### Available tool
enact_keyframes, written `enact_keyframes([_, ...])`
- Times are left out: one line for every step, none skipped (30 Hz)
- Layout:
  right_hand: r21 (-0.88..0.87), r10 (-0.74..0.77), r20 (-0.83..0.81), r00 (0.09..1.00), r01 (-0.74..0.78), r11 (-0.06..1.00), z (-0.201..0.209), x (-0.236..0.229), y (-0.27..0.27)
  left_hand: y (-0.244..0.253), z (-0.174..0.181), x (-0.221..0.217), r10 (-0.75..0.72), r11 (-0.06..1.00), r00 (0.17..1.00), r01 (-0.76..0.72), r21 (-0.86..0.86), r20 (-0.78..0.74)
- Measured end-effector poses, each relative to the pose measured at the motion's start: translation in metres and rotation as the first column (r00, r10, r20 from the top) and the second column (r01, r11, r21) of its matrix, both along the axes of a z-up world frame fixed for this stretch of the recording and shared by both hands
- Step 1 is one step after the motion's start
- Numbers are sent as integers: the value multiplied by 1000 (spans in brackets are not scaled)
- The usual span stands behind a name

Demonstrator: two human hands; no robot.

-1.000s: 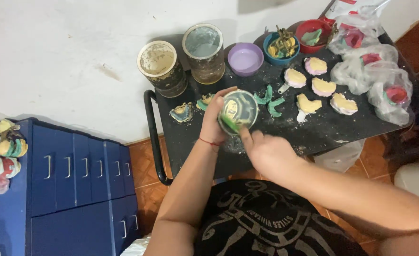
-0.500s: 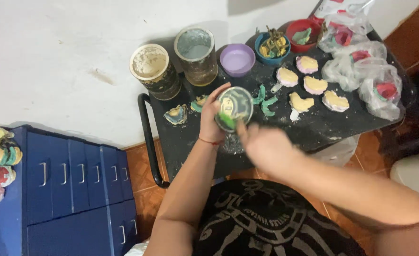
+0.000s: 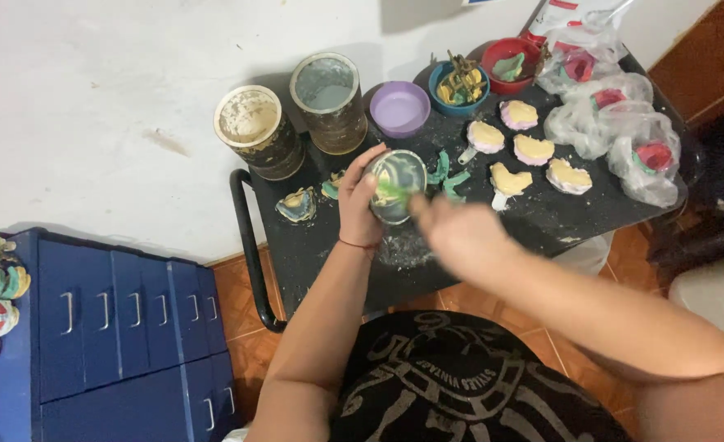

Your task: The person scoops a beige powder from a large container into a small bowl using a green spatula. They then mix the powder with a liquid in the bowl to create a paste. The person also uses the spatula to spread the mixture onto small, curved objects on the table.

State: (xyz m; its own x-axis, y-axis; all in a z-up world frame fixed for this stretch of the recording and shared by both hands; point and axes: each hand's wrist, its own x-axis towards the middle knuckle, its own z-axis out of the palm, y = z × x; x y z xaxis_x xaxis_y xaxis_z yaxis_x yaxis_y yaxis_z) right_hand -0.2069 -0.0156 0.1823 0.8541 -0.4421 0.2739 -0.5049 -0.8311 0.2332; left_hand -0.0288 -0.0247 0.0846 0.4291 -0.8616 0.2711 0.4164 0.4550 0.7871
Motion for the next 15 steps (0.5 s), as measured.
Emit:
enact_keyframes([-8,4,2,1000,-4,1000,-2,-1,4,-2,-9,3,4,1000,1000,-4,-8,2])
enact_keyframes([72,18,-22,1000,-17,997,-4,-3,8,-5,-18,7,10,1000,1000,-10,-19,-11])
enact_keyframes([159,31,-45,998,-24,987,-7,-5,14,-6,-28,9,13,1000,1000,-13,-24,-26])
enact_keyframes([158,31,-44,999,-24,987,-14,-5,-3,-9,-25,8,13,1000,1000,-13,-25,-24])
enact_keyframes([39,-7,50,999,5,999,-22,-8,-17,-8,-23,4,33,998,999,-35,-54,-28])
enact_keyframes([-77,-35,147,989,47,996,-30,-10,-30,-8,-21,0,54,995,998,-56,-83,-32])
enact_keyframes([-81,-31,146,989,43,996,-26,-9,-19,-9,-21,1,57,995,998,-59,-86,-33])
enact_keyframes([-30,22,70,997,-20,999,-21,-6,-7,-10,-19,2,54,995,998,-57,-80,-29])
enact_keyframes([26,78,-1,997,-78,997,-17,-3,4,-11,-17,4,52,996,998,-53,-73,-22])
enact_keyframes([23,81,0,997,-81,996,-10,-4,-3,-13,-22,7,55,996,998,-56,-76,-20])
enact_keyframes([113,56,40,998,-60,992,-4,-6,-9,-14,-28,9,54,995,999,-54,-79,-2])
enact_keyframes([202,27,78,997,-42,978,1,-8,-14,-15,-34,11,53,995,998,-52,-81,15])
enact_keyframes([212,23,73,997,-38,976,-4,-9,-21,-15,-27,8,50,996,999,-49,-71,11])
enact_keyframes([126,21,86,996,-31,991,-9,-10,-28,-14,-20,6,66,994,998,-64,-89,18])
enact_keyframes([27,29,103,994,-32,999,-12,-8,-39,-18,-11,6,91,989,996,-87,-120,27])
